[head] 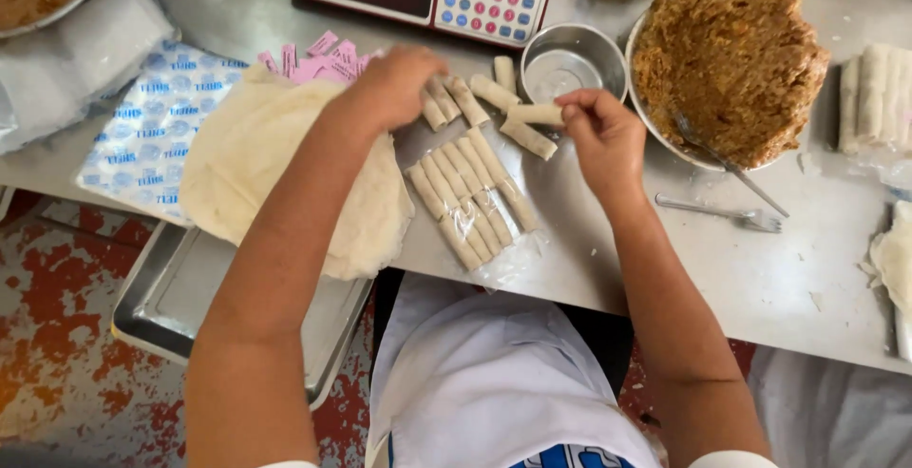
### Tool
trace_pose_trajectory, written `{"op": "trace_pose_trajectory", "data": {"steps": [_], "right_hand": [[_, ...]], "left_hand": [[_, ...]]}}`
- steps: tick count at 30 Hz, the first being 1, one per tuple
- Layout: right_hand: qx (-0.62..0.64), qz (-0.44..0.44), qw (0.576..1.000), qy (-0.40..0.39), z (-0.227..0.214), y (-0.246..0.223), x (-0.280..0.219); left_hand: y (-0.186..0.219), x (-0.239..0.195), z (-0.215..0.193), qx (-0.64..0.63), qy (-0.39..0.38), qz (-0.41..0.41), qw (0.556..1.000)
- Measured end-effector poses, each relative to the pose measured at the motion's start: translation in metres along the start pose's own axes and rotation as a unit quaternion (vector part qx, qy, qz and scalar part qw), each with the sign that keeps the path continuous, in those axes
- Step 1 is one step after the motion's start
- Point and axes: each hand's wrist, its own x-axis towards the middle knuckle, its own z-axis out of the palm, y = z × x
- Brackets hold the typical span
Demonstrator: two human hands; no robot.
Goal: Rolling spring rolls by hand, organizing them into bundles, and weighing them on a digital scale.
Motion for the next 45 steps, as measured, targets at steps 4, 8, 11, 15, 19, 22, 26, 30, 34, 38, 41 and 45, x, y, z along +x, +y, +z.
{"op": "trace_pose_trajectory", "data": {"steps": [4, 8, 11, 15, 19, 22, 26, 30, 34, 38, 41, 45], "right_hand": [[-0.109, -0.077, 0.990, -0.035, 0.008, -0.006, -0.014], [-0.097, -0.188, 0.975, -0.072, 0.017, -0.003, -0.023], [-0.147, -0.218, 0.962, -0.074, 0.019, -0.006, -0.020], [-0.116, -0.205, 0.969, -0.072, 0.016, -0.003, -0.020], [-0.095, -0.172, 0.980, -0.032, 0.001, -0.017, -0.014], [-0.078, -0.141, 0.987, 0.001, -0.010, -0.024, -0.008], [-0.076, -0.084, 0.993, 0.020, -0.007, -0.024, 0.001], [-0.139, -0.197, 0.970, 0.037, 0.008, -0.021, 0.014], [-0.057, -0.093, 0.993, 0.037, 0.020, -0.028, 0.020], [-0.063, -0.056, 0.996, 0.025, 0.034, -0.006, 0.035], [-0.192, -0.231, 0.946, -0.122, 0.036, 0.003, 0.034], [-0.341, -0.316, 0.880, -0.093, 0.018, 0.018, -0.003]], "left_hand": [[-0.024, 0.004, 0.032, 0.098, 0.025, 0.060, 0.993], [-0.064, 0.016, 0.059, 0.178, 0.150, 0.128, 0.964], [-0.077, 0.015, 0.059, 0.284, 0.205, 0.206, 0.914], [-0.047, 0.003, 0.045, 0.277, 0.241, 0.206, 0.907], [0.004, 0.013, 0.042, 0.143, 0.149, 0.189, 0.960], [0.022, 0.035, 0.055, 0.152, 0.109, 0.178, 0.966], [0.023, 0.053, 0.076, 0.160, 0.092, 0.184, 0.966], [0.013, 0.057, 0.075, 0.236, 0.166, 0.218, 0.932], [0.032, 0.018, 0.042, 0.084, 0.086, 0.058, 0.991], [0.006, 0.001, 0.042, 0.110, 0.145, -0.008, 0.983], [-0.047, 0.003, 0.045, 0.095, 0.208, -0.018, 0.973], [-0.125, -0.029, 0.029, 0.132, 0.267, -0.074, 0.952]]}}
